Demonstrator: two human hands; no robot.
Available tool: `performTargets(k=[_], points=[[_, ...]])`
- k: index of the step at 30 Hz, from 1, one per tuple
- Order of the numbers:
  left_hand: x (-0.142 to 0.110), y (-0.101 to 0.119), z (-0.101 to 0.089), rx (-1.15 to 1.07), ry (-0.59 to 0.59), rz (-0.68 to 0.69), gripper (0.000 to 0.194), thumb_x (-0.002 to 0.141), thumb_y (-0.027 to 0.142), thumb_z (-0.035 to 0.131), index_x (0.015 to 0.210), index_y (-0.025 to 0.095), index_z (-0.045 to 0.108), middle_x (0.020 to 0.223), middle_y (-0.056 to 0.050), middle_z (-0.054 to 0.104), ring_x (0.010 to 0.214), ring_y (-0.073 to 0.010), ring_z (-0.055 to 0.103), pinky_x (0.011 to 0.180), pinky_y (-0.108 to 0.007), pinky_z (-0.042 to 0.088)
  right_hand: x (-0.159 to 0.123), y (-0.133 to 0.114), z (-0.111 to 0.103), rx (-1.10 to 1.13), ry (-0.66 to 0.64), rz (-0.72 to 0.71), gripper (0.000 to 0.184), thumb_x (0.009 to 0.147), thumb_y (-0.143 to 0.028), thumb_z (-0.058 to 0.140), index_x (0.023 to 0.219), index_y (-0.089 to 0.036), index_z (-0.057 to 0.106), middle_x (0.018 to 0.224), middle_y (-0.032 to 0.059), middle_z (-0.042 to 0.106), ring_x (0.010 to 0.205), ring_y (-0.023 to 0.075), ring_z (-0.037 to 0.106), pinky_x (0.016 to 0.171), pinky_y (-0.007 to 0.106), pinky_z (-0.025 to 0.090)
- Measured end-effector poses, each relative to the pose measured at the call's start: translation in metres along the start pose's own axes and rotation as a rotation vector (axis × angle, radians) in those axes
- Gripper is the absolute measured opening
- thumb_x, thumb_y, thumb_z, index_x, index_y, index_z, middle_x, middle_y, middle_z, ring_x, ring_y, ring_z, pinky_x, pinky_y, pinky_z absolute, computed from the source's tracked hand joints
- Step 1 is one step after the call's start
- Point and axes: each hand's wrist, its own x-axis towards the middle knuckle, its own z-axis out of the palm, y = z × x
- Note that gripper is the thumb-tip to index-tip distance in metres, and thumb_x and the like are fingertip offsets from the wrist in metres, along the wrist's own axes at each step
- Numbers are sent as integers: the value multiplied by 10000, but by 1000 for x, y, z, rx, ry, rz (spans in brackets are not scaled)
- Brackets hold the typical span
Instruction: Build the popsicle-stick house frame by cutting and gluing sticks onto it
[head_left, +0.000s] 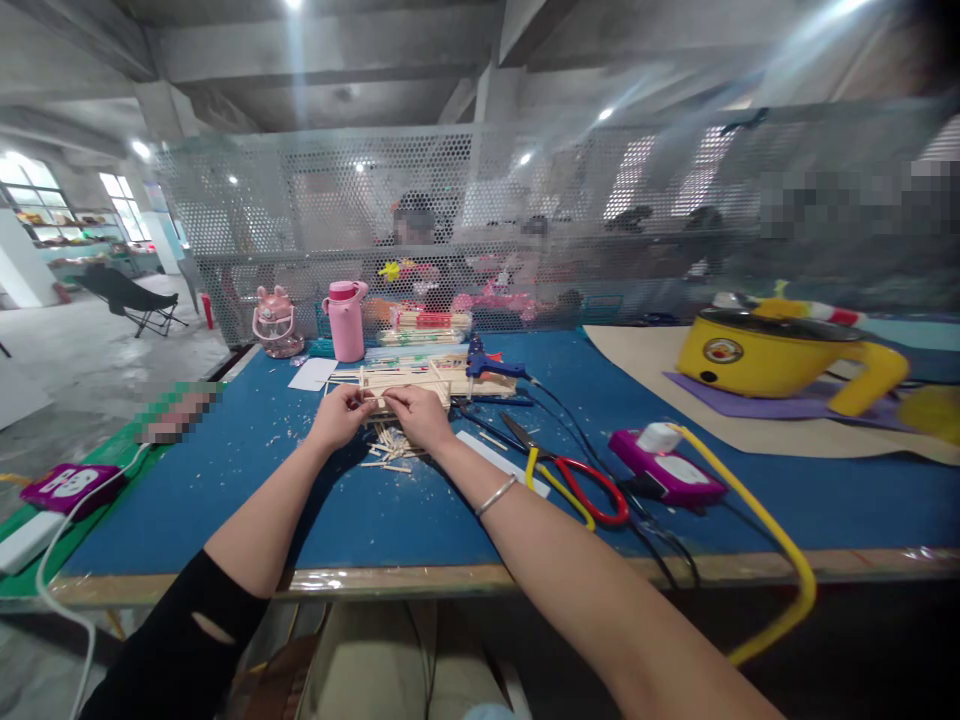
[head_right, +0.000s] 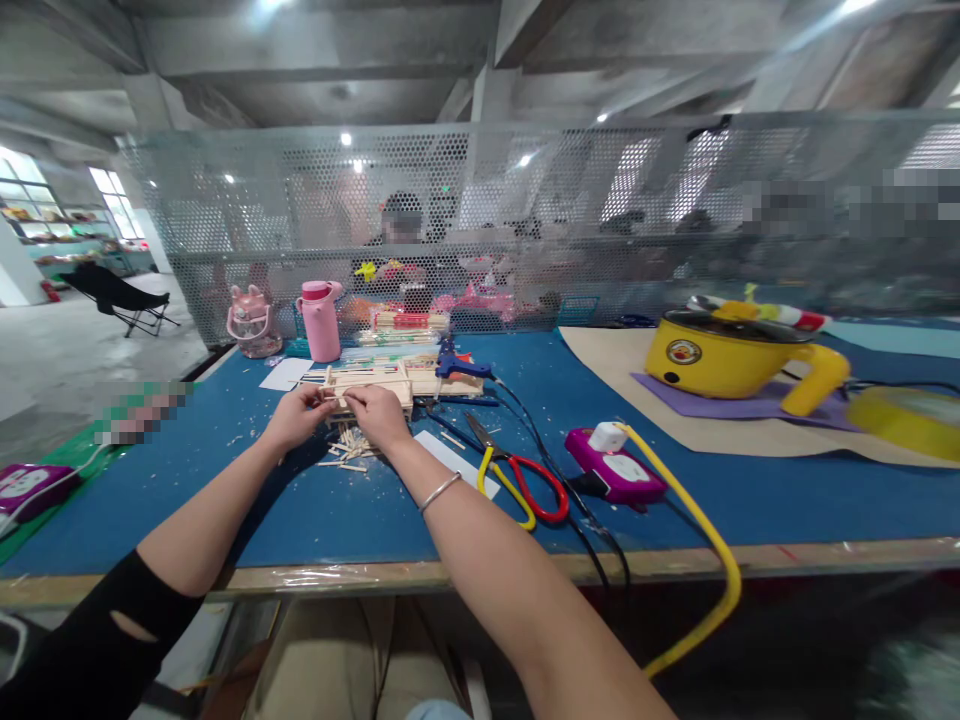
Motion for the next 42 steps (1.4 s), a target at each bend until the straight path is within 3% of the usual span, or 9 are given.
performTargets(k=[6, 10, 15, 19, 26, 29, 32, 37, 42], points=[[-9, 19, -15, 85, 62, 1, 583, 685, 462, 600, 1166, 149, 497, 818, -23, 581, 542, -99, 478, 549, -242, 402, -5, -6, -10, 53, 104, 3, 193, 823, -218, 496, 866, -191, 682, 875, 52, 698, 839, 165, 624, 787, 266, 446], [-15, 30, -18, 14, 277, 42, 387, 756, 460, 521, 972, 146, 587, 692, -8, 566, 529, -99, 463, 541, -234, 392, -7, -18, -16, 200, 141, 83, 188, 817, -250, 490, 832, -181, 665, 795, 35, 688, 752, 155, 623, 715, 251, 464], [-17, 38, -3, -264, 150, 61, 335, 749, 460, 521, 781, 147, 635, 618, -6, 589, 523, -100, 500, 539, -229, 427, -8, -36, -15, 416, 64, 66, 205, 818, -290, 486, 832, -178, 656, 793, 20, 675, 749, 142, 608, 706, 233, 472], [-17, 41, 7, -519, 135, -70, 458, 649, 526, 604, 875, 129, 640, 635, -7, 606, 522, -91, 507, 544, -237, 463, -10, -41, -13, 493, 59, 70, 211, 819, -291, 481, 847, -177, 657, 820, 20, 675, 766, 143, 608, 724, 237, 477], [-17, 39, 7, -562, 160, -105, 482, 716, 569, 512, 796, 116, 653, 614, -17, 577, 525, -94, 506, 488, -215, 465, -10, -45, -19, 267, -31, 134, 227, 821, -256, 471, 963, -166, 623, 858, 33, 670, 773, 136, 601, 743, 253, 461], [-9, 31, -3, -587, 323, -161, 464, 782, 538, 413, 679, 124, 596, 630, -35, 574, 568, -109, 540, 516, -221, 480, -12, -54, -45, -67, -134, 171, 454, 758, -243, 564, 1197, -148, 498, 958, 79, 653, 755, 154, 599, 720, 275, 451], [1, 20, -16, -587, 418, -262, 332, 845, 365, 309, 785, 140, 546, 689, -35, 586, 602, -98, 567, 579, -226, 488, -26, -56, -89, -367, -233, 216, 297, 807, -250, 495, 1074, -152, 579, 984, 100, 659, 854, 187, 603, 748, 279, 430], [5, 4, -24, -259, 207, -399, 261, 703, 99, 347, 855, 162, 550, 619, 7, 562, 511, -95, 508, 547, -213, 422, -69, -31, -157, -896, -565, 608, 352, 803, -250, 461, 1114, -120, 563, 1045, 173, 641, 938, 297, 604, 710, 344, 433], [-2, 3, -15, -109, 51, -370, 147, 640, 87, 439, 640, 178, 555, 551, 17, 522, 514, -121, 453, 539, -236, 344, -92, -11, -175, -852, -624, 589, 444, 803, -307, 429, 1220, -172, 499, 1116, 115, 627, 970, 266, 600, 709, 310, 436]])
